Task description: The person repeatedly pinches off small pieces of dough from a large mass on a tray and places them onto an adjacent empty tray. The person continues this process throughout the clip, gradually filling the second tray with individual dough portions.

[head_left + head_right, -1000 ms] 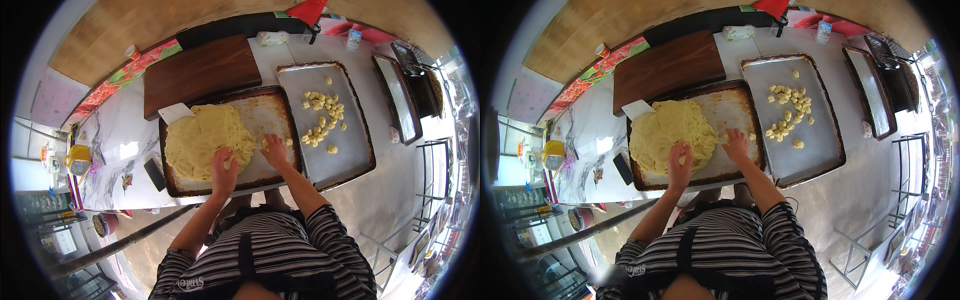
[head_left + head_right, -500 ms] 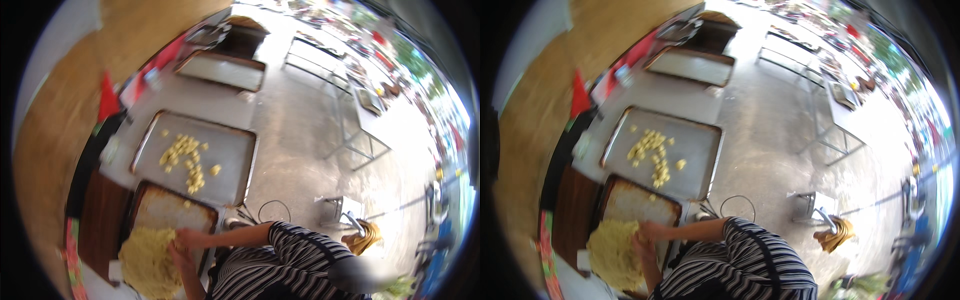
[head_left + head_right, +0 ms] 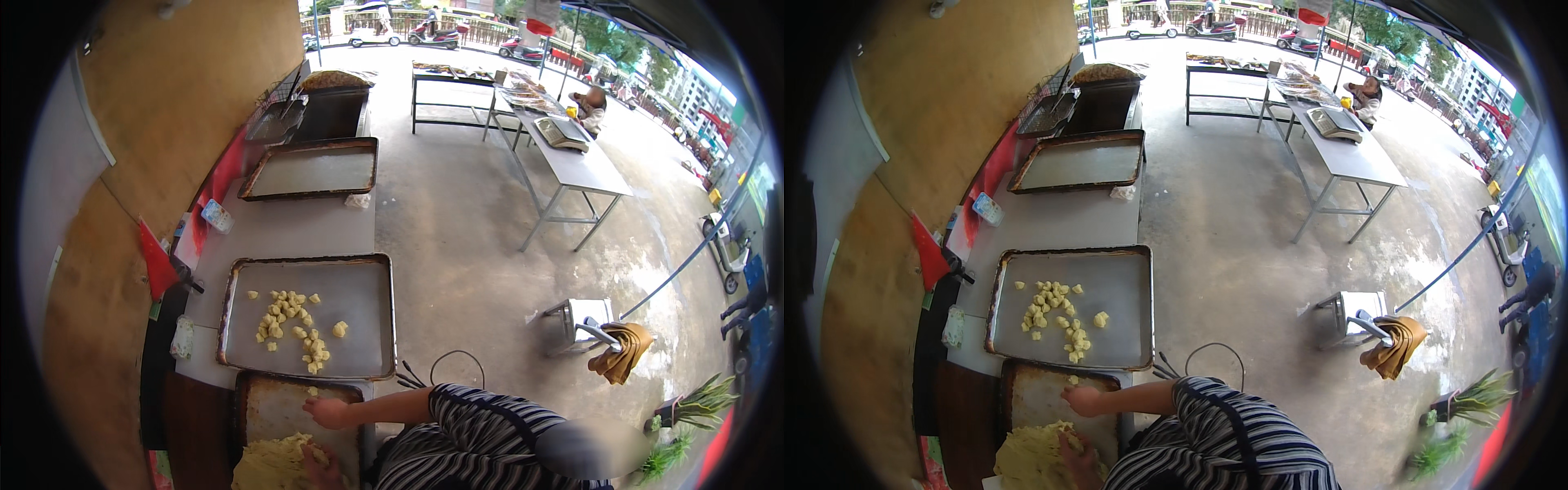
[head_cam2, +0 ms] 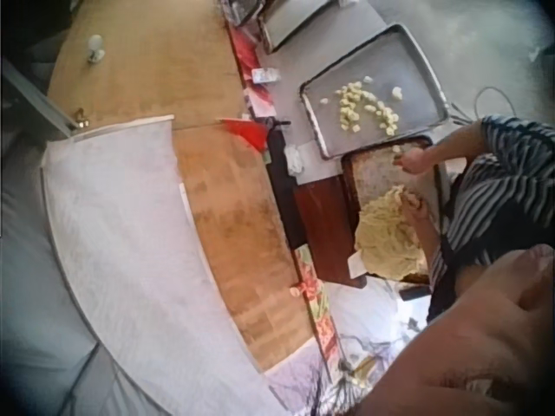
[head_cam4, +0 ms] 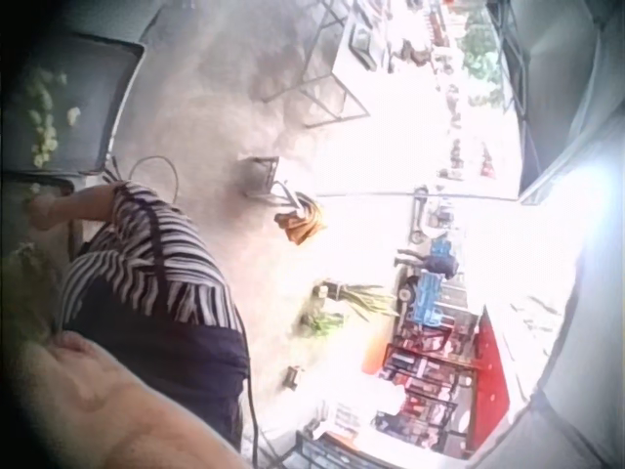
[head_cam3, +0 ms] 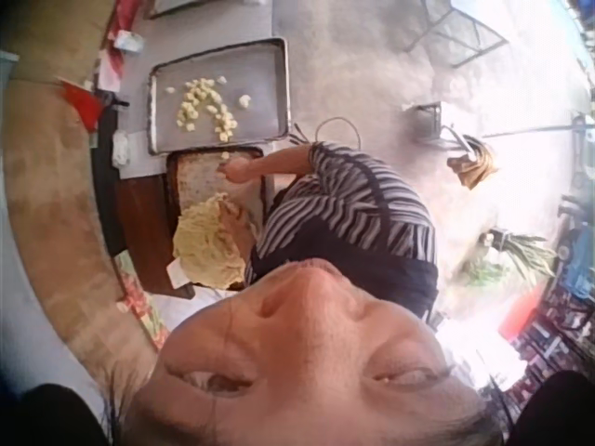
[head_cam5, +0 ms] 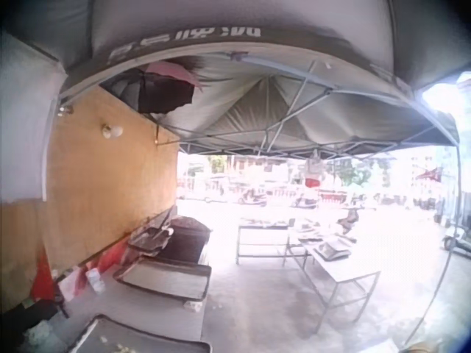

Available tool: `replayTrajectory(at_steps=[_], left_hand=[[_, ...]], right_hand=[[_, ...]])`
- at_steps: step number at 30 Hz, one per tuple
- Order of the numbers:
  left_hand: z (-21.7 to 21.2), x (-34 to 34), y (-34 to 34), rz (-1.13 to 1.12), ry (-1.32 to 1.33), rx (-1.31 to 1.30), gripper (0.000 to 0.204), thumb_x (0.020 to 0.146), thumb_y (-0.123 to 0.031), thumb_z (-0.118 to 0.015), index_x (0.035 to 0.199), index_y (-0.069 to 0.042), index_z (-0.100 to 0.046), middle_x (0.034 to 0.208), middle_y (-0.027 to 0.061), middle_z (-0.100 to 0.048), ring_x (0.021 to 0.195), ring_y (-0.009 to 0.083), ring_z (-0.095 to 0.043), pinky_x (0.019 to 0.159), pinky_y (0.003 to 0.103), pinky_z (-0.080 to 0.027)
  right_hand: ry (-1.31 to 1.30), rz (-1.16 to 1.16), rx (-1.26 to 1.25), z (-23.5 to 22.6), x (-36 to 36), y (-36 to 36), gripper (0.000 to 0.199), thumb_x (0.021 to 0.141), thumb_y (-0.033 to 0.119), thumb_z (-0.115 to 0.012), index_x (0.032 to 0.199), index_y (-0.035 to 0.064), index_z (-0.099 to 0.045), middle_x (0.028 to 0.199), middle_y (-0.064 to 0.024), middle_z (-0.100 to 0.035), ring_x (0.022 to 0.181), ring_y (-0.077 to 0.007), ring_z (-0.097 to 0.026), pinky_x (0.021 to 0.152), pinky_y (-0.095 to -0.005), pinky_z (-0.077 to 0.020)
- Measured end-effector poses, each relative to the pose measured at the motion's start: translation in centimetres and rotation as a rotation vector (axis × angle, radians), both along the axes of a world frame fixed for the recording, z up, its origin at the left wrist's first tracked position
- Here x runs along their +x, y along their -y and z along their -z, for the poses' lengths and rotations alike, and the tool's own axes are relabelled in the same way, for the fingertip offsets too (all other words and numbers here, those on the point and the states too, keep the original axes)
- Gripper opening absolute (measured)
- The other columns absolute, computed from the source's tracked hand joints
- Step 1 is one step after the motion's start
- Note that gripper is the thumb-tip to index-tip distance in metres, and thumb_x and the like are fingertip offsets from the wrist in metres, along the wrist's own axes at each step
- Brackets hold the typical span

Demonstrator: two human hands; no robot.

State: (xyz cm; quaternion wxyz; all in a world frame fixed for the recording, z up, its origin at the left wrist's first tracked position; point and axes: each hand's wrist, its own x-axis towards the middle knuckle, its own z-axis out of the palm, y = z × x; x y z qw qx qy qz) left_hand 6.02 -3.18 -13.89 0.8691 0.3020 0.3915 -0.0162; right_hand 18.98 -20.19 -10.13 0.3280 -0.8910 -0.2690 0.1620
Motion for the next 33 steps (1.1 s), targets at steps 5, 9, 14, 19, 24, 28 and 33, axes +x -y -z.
replayTrajectory(at_steps=[5, 9, 14, 19, 24, 28, 33], left_hand=[[1.7, -1.1, -1.8, 0.127, 0.128, -0.126, 0.019, 0.096, -0.030, -0.044, 0.091, -0.012, -0.051, 0.082, 0.0046, -0.052, 0.072, 0.0158, -0.051, 0.055, 0.026, -0.044], [-0.7, -1.9, 0.6, 0.072, 0.179, 0.087, 0.029, 0.096, -0.040, -0.044, 0.094, -0.011, -0.051, 0.082, 0.0056, -0.053, 0.071, 0.0182, -0.053, 0.056, 0.029, -0.046], [-7.6, -0.4, 4.6, -0.220, -0.055, -0.123, 0.037, 0.093, -0.044, -0.048, 0.101, -0.009, -0.052, 0.088, 0.0072, -0.056, 0.076, 0.0207, -0.056, 0.063, 0.034, -0.050], [-8.9, 0.9, 4.9, -0.138, -0.163, -0.156, 0.036, 0.093, -0.044, -0.048, 0.105, -0.010, -0.054, 0.090, 0.0065, -0.058, 0.074, 0.0205, -0.057, 0.064, 0.035, -0.050], [-3.5, 1.0, 2.6, 0.014, -0.014, -0.097, 0.030, 0.093, -0.038, -0.048, 0.099, -0.008, -0.053, 0.082, 0.0044, -0.055, 0.068, 0.0178, -0.054, 0.059, 0.034, -0.048], [-0.6, 0.4, 1.0, 0.180, 0.160, 0.076, 0.025, 0.094, -0.031, -0.047, 0.102, -0.009, -0.053, 0.086, 0.0060, -0.053, 0.069, 0.0184, -0.053, 0.055, 0.034, -0.047], [0.6, 1.2, 0.8, 0.198, 0.205, 0.008, 0.026, 0.093, -0.032, -0.047, 0.101, -0.009, -0.053, 0.087, 0.0063, -0.054, 0.071, 0.0187, -0.053, 0.058, 0.035, -0.047]], right_hand=[[0.022, -0.183, -0.098, 4.4, 2.4, -1.4, 0.039, 0.086, 0.010, -0.051, 0.125, 0.0066, -0.044, 0.138, -0.0162, -0.037, 0.091, -0.0391, -0.062, 0.072, -0.0437, -0.0540], [0.071, -0.175, -0.264, 6.4, 3.6, -2.9, 0.038, 0.086, 0.008, -0.050, 0.124, 0.0058, -0.045, 0.138, -0.0227, -0.037, 0.085, -0.0416, -0.063, 0.071, -0.0433, -0.0540], [0.001, -0.054, -0.267, 9.3, 3.6, -2.7, 0.023, 0.089, 0.012, -0.048, 0.110, 0.0046, -0.051, 0.125, -0.0275, -0.050, 0.083, -0.0388, -0.065, 0.063, -0.0444, -0.0542], [-0.006, -0.031, -0.104, 11.3, 3.2, -1.0, 0.024, 0.087, 0.015, -0.051, 0.106, 0.0008, -0.051, 0.106, -0.0281, -0.056, 0.077, -0.0420, -0.063, 0.062, -0.0495, -0.0505], [0.400, -0.152, -0.266, 9.4, 3.6, -0.1, 0.016, 0.079, 0.013, -0.055, 0.090, 0.0024, -0.059, 0.089, -0.0187, -0.056, 0.068, -0.0312, -0.065, 0.053, -0.0421, -0.0507], [0.200, 0.128, -0.156, 5.3, 2.8, 0.0, 0.014, 0.078, 0.011, -0.059, 0.089, 0.0024, -0.061, 0.093, -0.0195, -0.061, 0.065, -0.0308, -0.065, 0.051, -0.0377, -0.0511], [-0.430, 0.175, 0.377, -0.5, 0.5, 1.0, 0.025, 0.075, 0.018, -0.067, 0.093, 0.0020, -0.060, 0.080, -0.0123, -0.065, 0.066, -0.0234, -0.064, 0.055, -0.0348, -0.0501]])
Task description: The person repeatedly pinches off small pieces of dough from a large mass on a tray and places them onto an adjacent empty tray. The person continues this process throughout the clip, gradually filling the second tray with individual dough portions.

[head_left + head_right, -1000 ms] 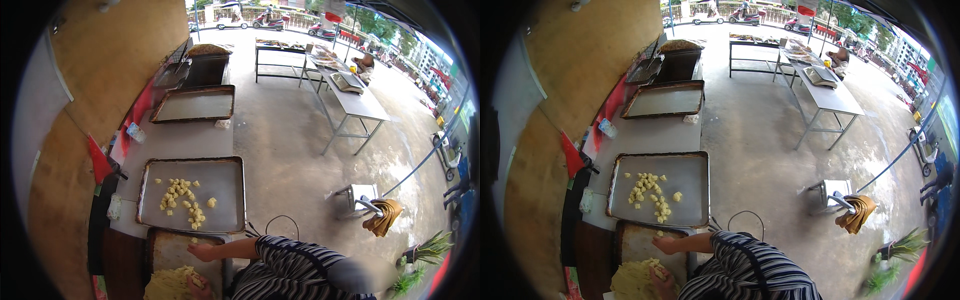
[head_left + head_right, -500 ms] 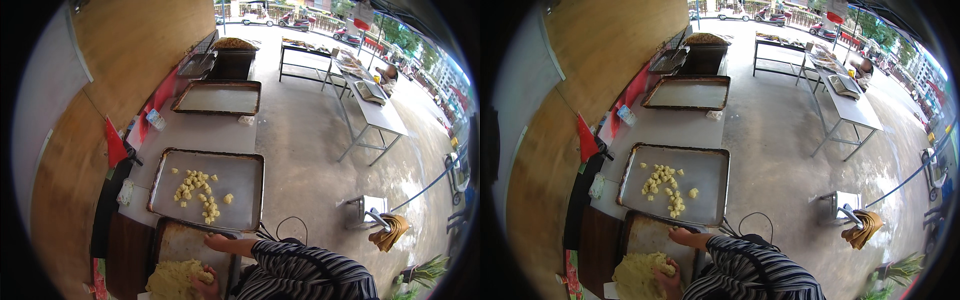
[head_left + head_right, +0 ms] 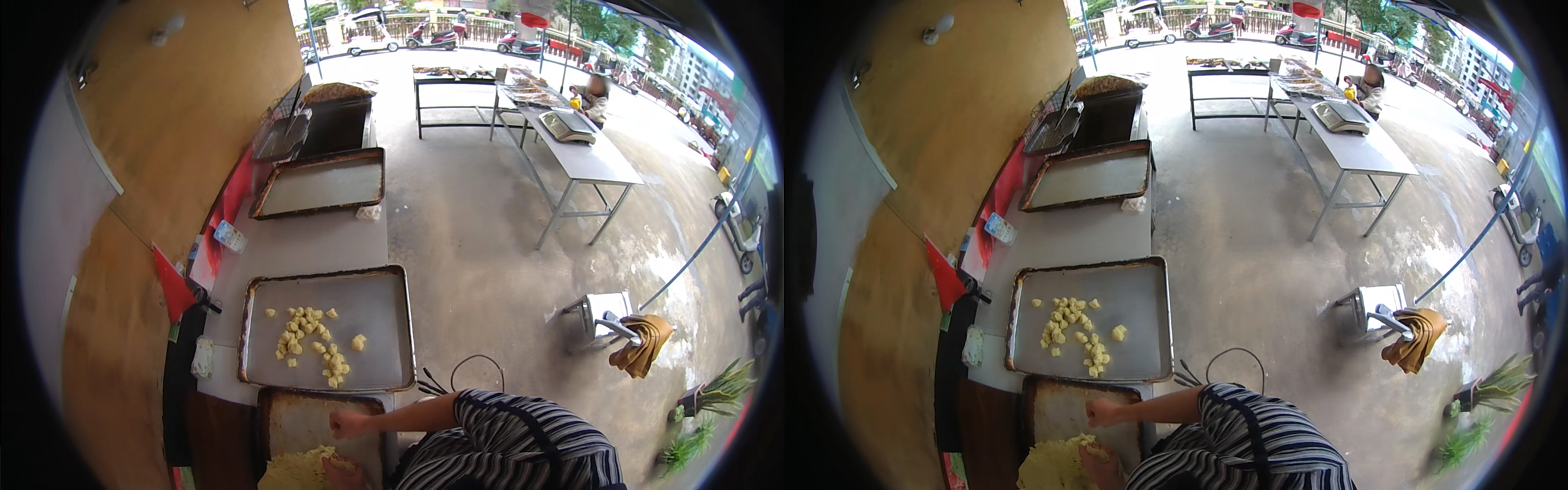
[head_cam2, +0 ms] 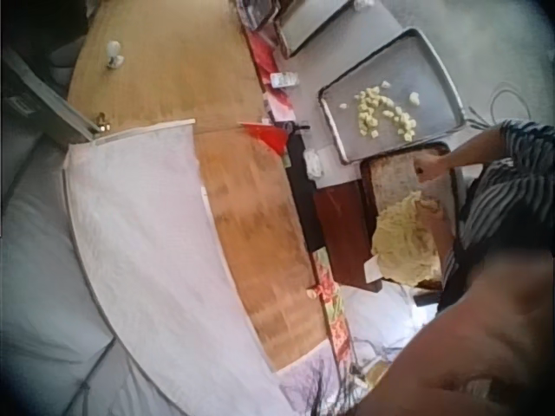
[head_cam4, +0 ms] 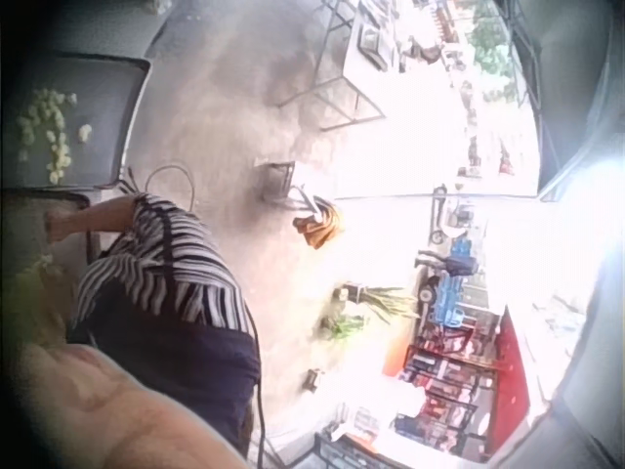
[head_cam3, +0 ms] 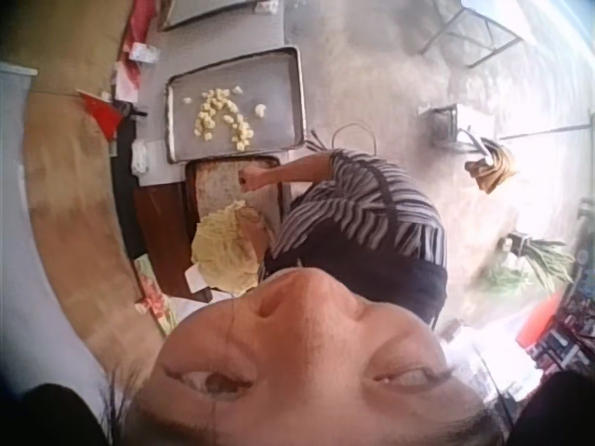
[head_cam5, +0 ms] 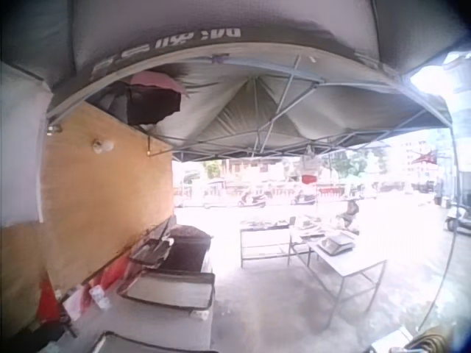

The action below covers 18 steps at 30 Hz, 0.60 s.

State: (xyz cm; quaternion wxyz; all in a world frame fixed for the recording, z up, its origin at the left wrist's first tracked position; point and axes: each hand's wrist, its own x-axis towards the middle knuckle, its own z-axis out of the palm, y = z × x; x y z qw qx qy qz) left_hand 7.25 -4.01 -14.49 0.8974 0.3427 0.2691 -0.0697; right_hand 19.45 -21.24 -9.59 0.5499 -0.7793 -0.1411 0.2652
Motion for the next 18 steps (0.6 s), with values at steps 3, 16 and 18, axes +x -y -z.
replayTrajectory(at_steps=[3, 16, 18], left_hand=[[0.2, 1.3, 0.3, 0.024, 0.010, -0.025, 0.026, 0.093, -0.033, -0.048, 0.101, -0.008, -0.054, 0.088, 0.0066, -0.054, 0.073, 0.0189, -0.053, 0.059, 0.035, -0.047], [0.8, 4.5, 2.9, 0.091, 0.062, -0.081, 0.029, 0.091, -0.035, -0.049, 0.099, -0.008, -0.055, 0.091, 0.0074, -0.055, 0.080, 0.0198, -0.054, 0.067, 0.035, -0.047], [0.8, 4.5, 2.8, 0.093, 0.065, -0.084, 0.029, 0.091, -0.036, -0.049, 0.099, -0.008, -0.055, 0.092, 0.0076, -0.055, 0.081, 0.0199, -0.054, 0.068, 0.035, -0.048]], right_hand=[[-0.082, -0.150, 0.220, -1.6, -2.1, 0.6, 0.030, 0.074, 0.023, -0.070, 0.095, 0.0028, -0.060, 0.077, -0.0084, -0.064, 0.067, -0.0178, -0.064, 0.058, -0.0328, -0.0502], [0.388, -0.126, 0.142, 2.6, -4.4, -2.8, 0.019, 0.078, 0.020, -0.063, 0.091, 0.0058, -0.061, 0.094, -0.0155, -0.059, 0.087, -0.0358, -0.060, 0.075, -0.0437, -0.0484], [0.351, -0.090, 0.234, 1.7, -4.7, -2.6, 0.021, 0.078, 0.019, -0.064, 0.093, 0.0058, -0.060, 0.093, -0.0156, -0.058, 0.086, -0.0362, -0.060, 0.074, -0.0439, -0.0483]])
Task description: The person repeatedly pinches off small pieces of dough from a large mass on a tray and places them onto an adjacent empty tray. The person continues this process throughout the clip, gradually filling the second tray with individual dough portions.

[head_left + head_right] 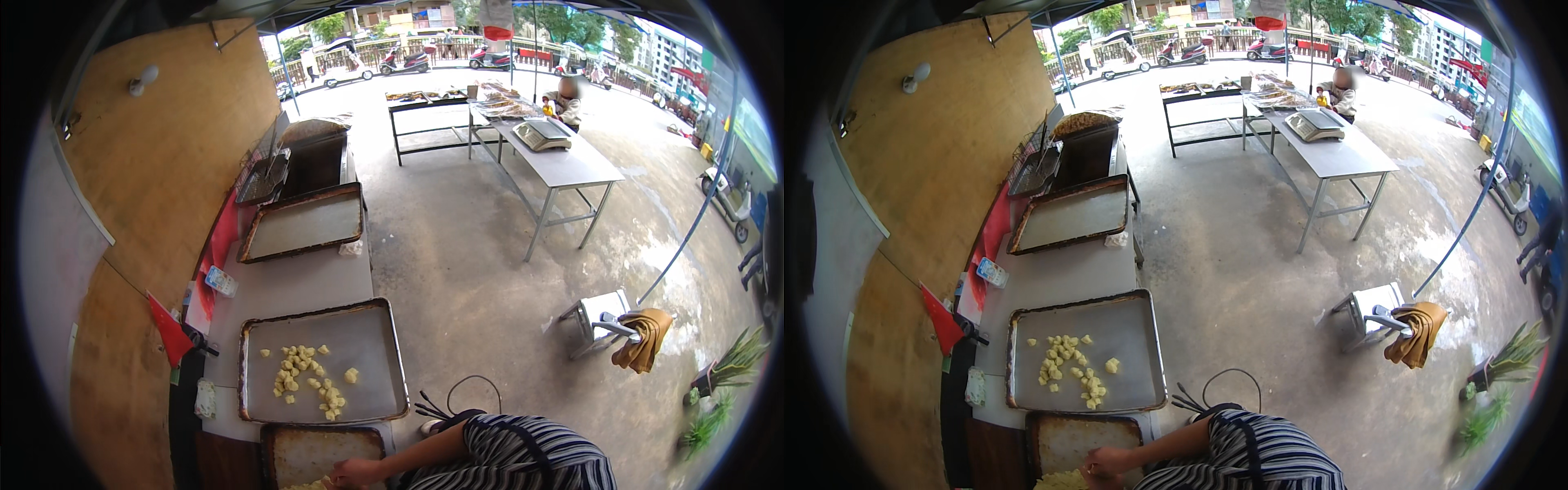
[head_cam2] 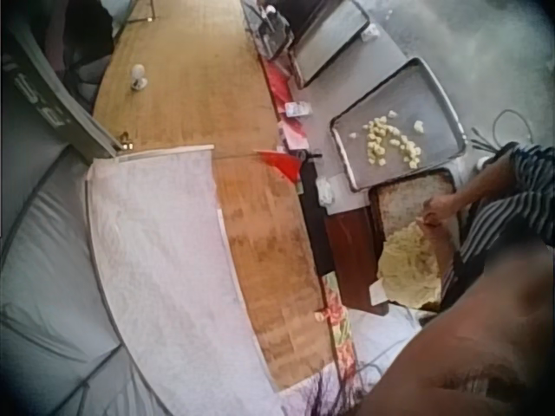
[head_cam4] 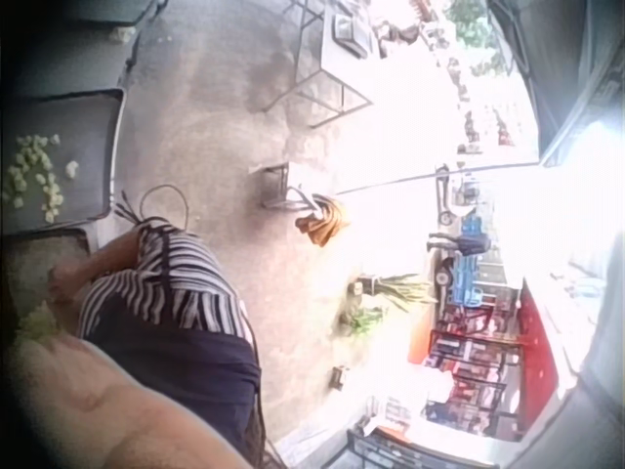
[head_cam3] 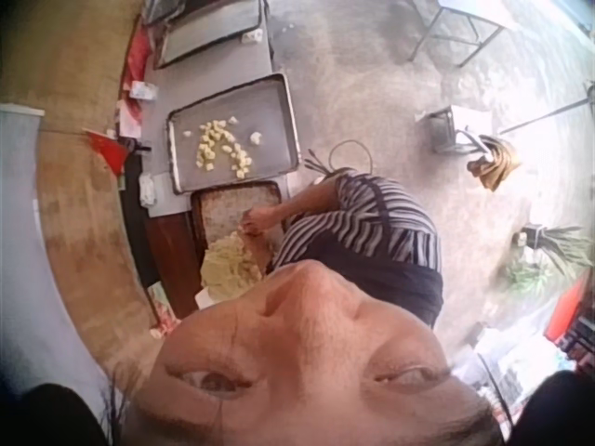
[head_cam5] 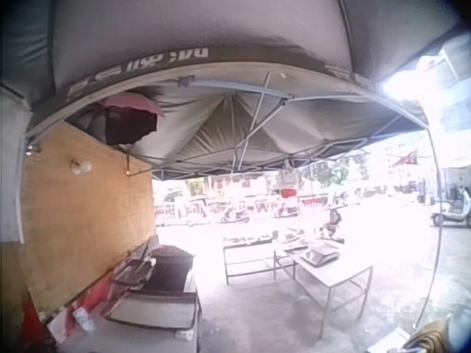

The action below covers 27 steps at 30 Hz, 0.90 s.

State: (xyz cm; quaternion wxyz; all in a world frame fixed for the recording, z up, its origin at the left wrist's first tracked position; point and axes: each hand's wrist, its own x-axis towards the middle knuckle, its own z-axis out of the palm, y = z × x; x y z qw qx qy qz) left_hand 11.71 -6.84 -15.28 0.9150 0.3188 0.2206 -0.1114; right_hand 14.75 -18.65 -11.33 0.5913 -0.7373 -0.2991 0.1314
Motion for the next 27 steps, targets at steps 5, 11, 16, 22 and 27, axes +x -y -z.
replayTrajectory(at_steps=[5, 11, 16, 22, 27], left_hand=[[0.2, -0.4, -0.3, -0.002, 0.006, 0.000, 0.030, 0.090, -0.037, -0.049, 0.098, -0.008, -0.055, 0.093, 0.0079, -0.056, 0.083, 0.0202, -0.054, 0.071, 0.035, -0.048], [0.4, -0.9, -0.6, -0.001, 0.026, -0.003, 0.032, 0.090, -0.038, -0.050, 0.097, -0.008, -0.055, 0.095, 0.0083, -0.056, 0.086, 0.0206, -0.054, 0.075, 0.035, -0.048], [0.9, -1.7, -1.1, -0.005, 0.044, -0.013, 0.033, 0.089, -0.039, -0.050, 0.097, -0.008, -0.056, 0.096, 0.0087, -0.057, 0.089, 0.0209, -0.054, 0.078, 0.036, -0.048], [2.1, -2.8, -2.0, -0.012, 0.077, -0.018, 0.034, 0.088, -0.040, -0.051, 0.096, -0.007, -0.056, 0.098, 0.0091, -0.057, 0.092, 0.0213, -0.054, 0.081, 0.036, -0.048], [1.8, -3.7, -2.3, 0.002, 0.117, -0.016, 0.035, 0.088, -0.041, -0.051, 0.095, -0.007, -0.057, 0.099, 0.0094, -0.057, 0.095, 0.0216, -0.054, 0.084, 0.036, -0.048]], right_hand=[[-0.035, 0.055, -0.074, -2.6, -0.9, 0.6, 0.023, 0.077, 0.018, -0.065, 0.095, 0.0062, -0.057, 0.093, -0.0154, -0.060, 0.086, -0.0360, -0.060, 0.072, -0.0437, -0.0481], [-0.079, -0.031, 0.022, -2.5, -1.8, 0.4, 0.014, 0.080, 0.018, -0.060, 0.081, 0.0053, -0.055, 0.087, -0.0168, -0.061, 0.084, -0.0368, -0.060, 0.068, -0.0433, -0.0471], [-0.008, 0.030, 0.061, -2.9, -2.2, -0.4, 0.014, 0.084, 0.020, -0.053, 0.082, 0.0062, -0.057, 0.086, -0.0169, -0.060, 0.081, -0.0387, -0.059, 0.067, -0.0437, -0.0467], [-0.053, 0.133, 0.020, -7.7, -3.2, 3.1, 0.017, 0.088, 0.026, -0.051, 0.096, 0.0110, -0.054, 0.096, -0.0145, -0.056, 0.081, -0.0386, -0.059, 0.066, -0.0459, -0.0468], [-0.115, 0.128, -0.108, -9.6, -2.9, 3.5, 0.020, 0.091, 0.030, -0.049, 0.100, 0.0129, -0.051, 0.096, -0.0132, -0.053, 0.083, -0.0375, -0.059, 0.067, -0.0473, -0.0475]])
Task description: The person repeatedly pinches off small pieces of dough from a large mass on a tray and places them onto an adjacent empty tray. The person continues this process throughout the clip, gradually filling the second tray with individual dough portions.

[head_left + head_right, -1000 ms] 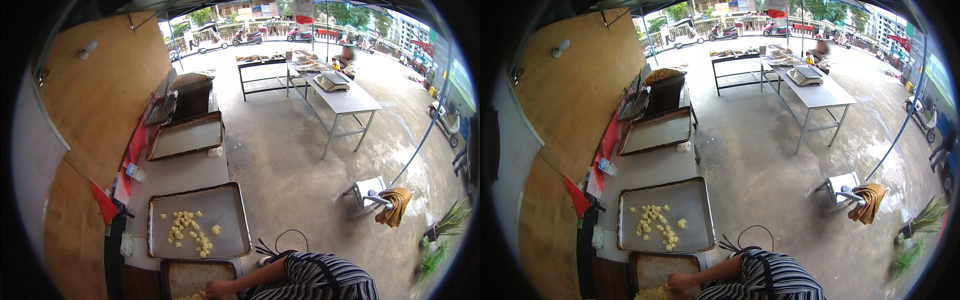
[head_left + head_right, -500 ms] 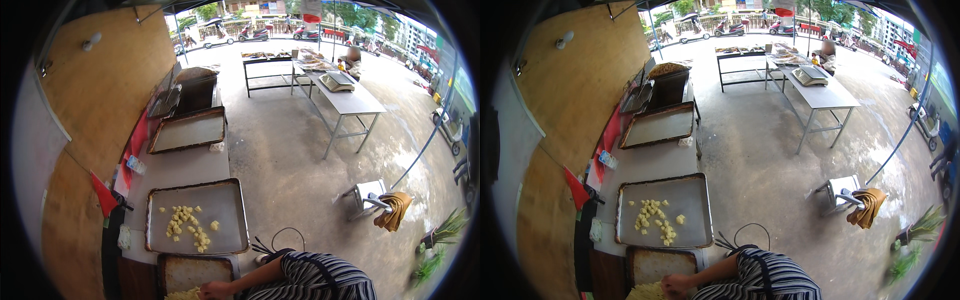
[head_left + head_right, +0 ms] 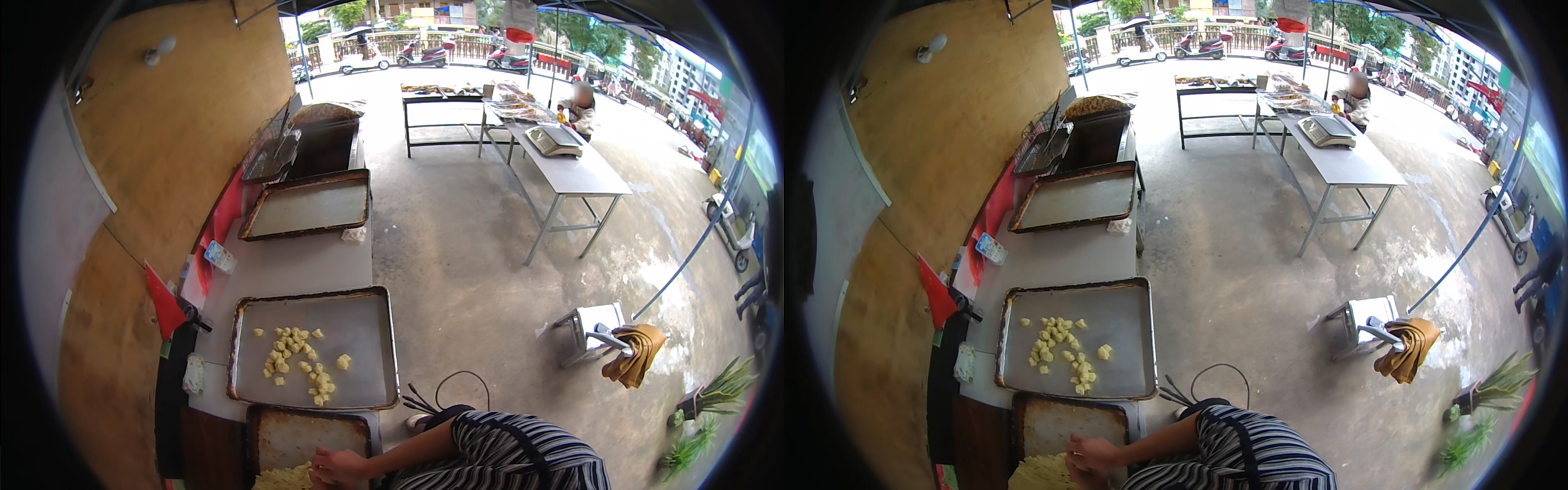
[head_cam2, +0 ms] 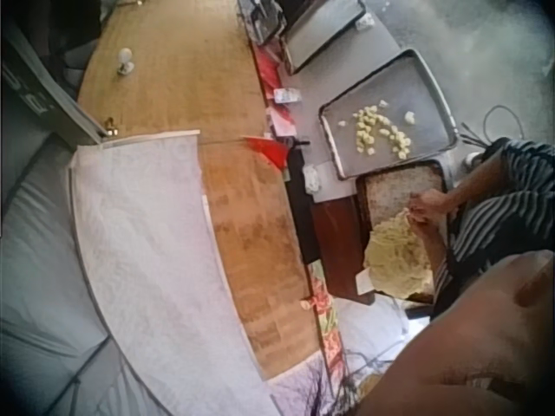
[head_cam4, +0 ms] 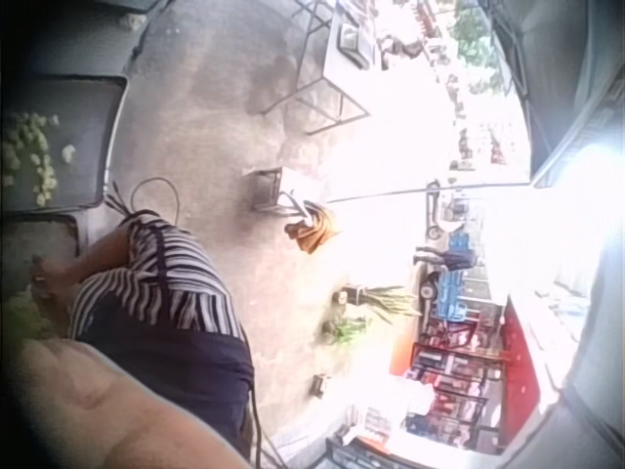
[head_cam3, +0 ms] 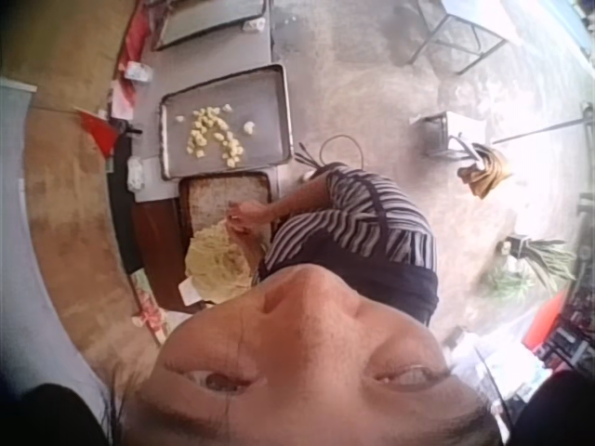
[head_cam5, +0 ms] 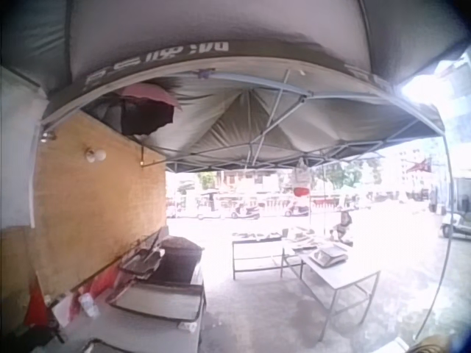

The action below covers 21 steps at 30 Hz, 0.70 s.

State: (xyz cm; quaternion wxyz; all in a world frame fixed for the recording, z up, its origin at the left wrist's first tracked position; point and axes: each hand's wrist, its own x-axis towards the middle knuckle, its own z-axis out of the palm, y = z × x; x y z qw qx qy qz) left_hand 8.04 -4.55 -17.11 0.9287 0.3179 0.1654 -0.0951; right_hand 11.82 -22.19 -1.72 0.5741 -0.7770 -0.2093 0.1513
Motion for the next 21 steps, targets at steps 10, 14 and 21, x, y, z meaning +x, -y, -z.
replayTrajectory(at_steps=[10, 14, 21], left_hand=[[1.7, -1.1, -0.3, -0.066, 0.031, -0.166, 0.037, 0.086, -0.046, -0.054, 0.088, -0.009, -0.058, 0.098, 0.0087, -0.059, 0.093, 0.0219, -0.056, 0.082, 0.037, -0.050], [1.9, -1.4, -0.5, -0.104, -0.067, -0.129, 0.038, 0.086, -0.047, -0.053, 0.089, -0.009, -0.058, 0.098, 0.0077, -0.059, 0.092, 0.0201, -0.056, 0.082, 0.036, -0.050], [0.3, -1.0, 0.0, -0.080, -0.131, -0.123, 0.032, 0.087, -0.040, -0.053, 0.094, -0.009, -0.058, 0.095, 0.0062, -0.059, 0.092, 0.0189, -0.056, 0.082, 0.035, -0.050]], right_hand=[[0.172, 0.024, 0.040, 3.2, -0.1, -1.4, 0.015, 0.088, 0.024, -0.048, 0.094, 0.0102, -0.053, 0.097, -0.0107, -0.052, 0.095, -0.0336, -0.054, 0.074, -0.0437, -0.0468], [0.205, 0.012, 0.051, 3.3, 0.0, -1.4, 0.016, 0.086, 0.021, -0.050, 0.092, 0.0073, -0.053, 0.095, -0.0115, -0.052, 0.098, -0.0338, -0.051, 0.078, -0.0426, -0.0452], [0.184, 0.010, 0.131, 3.1, -0.1, -1.7, 0.018, 0.089, 0.022, -0.048, 0.092, 0.0053, -0.054, 0.094, -0.0125, -0.052, 0.096, -0.0341, -0.052, 0.078, -0.0421, -0.0441]])
